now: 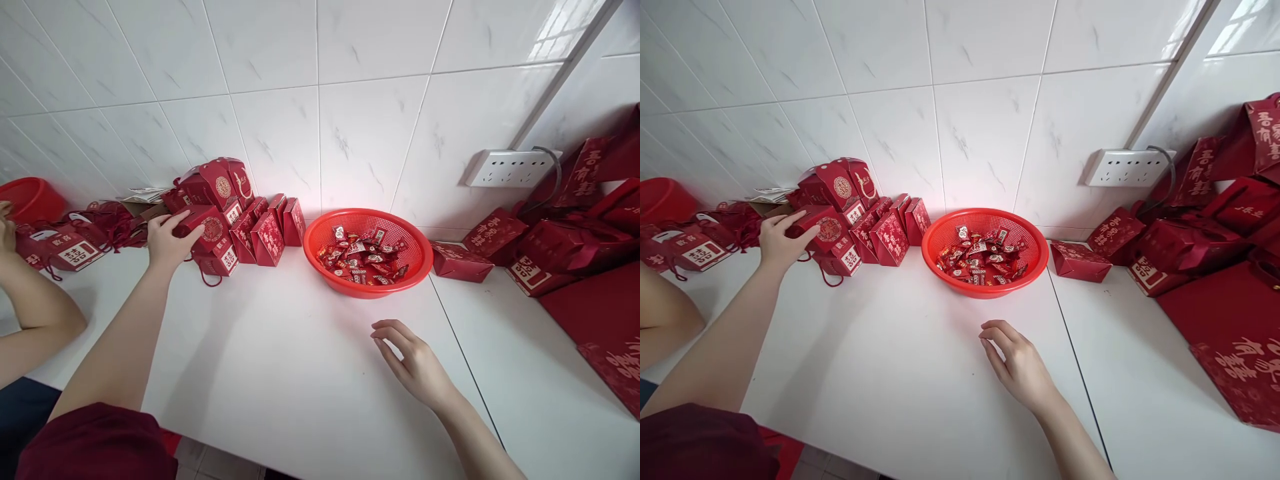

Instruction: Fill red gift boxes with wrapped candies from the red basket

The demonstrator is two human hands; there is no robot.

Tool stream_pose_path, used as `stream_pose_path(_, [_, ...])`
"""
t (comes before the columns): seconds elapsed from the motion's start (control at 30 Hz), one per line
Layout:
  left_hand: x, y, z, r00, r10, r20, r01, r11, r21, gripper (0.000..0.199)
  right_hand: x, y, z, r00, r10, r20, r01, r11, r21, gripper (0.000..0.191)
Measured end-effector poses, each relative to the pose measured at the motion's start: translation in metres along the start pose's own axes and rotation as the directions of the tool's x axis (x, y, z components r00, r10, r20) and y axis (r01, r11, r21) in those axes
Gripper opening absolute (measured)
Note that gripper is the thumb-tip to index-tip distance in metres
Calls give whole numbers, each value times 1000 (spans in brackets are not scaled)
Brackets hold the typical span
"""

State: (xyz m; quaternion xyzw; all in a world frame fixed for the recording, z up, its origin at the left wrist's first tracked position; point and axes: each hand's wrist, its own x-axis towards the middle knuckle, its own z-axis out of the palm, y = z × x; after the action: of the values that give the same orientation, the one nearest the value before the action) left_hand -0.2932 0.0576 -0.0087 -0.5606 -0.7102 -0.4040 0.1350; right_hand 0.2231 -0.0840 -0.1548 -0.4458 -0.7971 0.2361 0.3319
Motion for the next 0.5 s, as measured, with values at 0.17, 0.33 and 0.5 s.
stream_pose_path(0.17, [-1, 6, -2, 995, 85, 59, -87, 996, 34, 59, 1, 0, 0, 1000, 2, 5, -2, 1000, -1, 19])
stream_pose_path(0.33, [0, 9, -3, 985, 175, 2, -175, 984, 45, 61, 2, 2, 0, 1000, 20, 7, -20, 1000, 11, 19])
stream_pose_path(0.5, [17, 1, -2, 999, 37, -33, -37, 999, 1, 70, 0, 2, 0, 1000, 16, 27, -17, 1000, 10, 20])
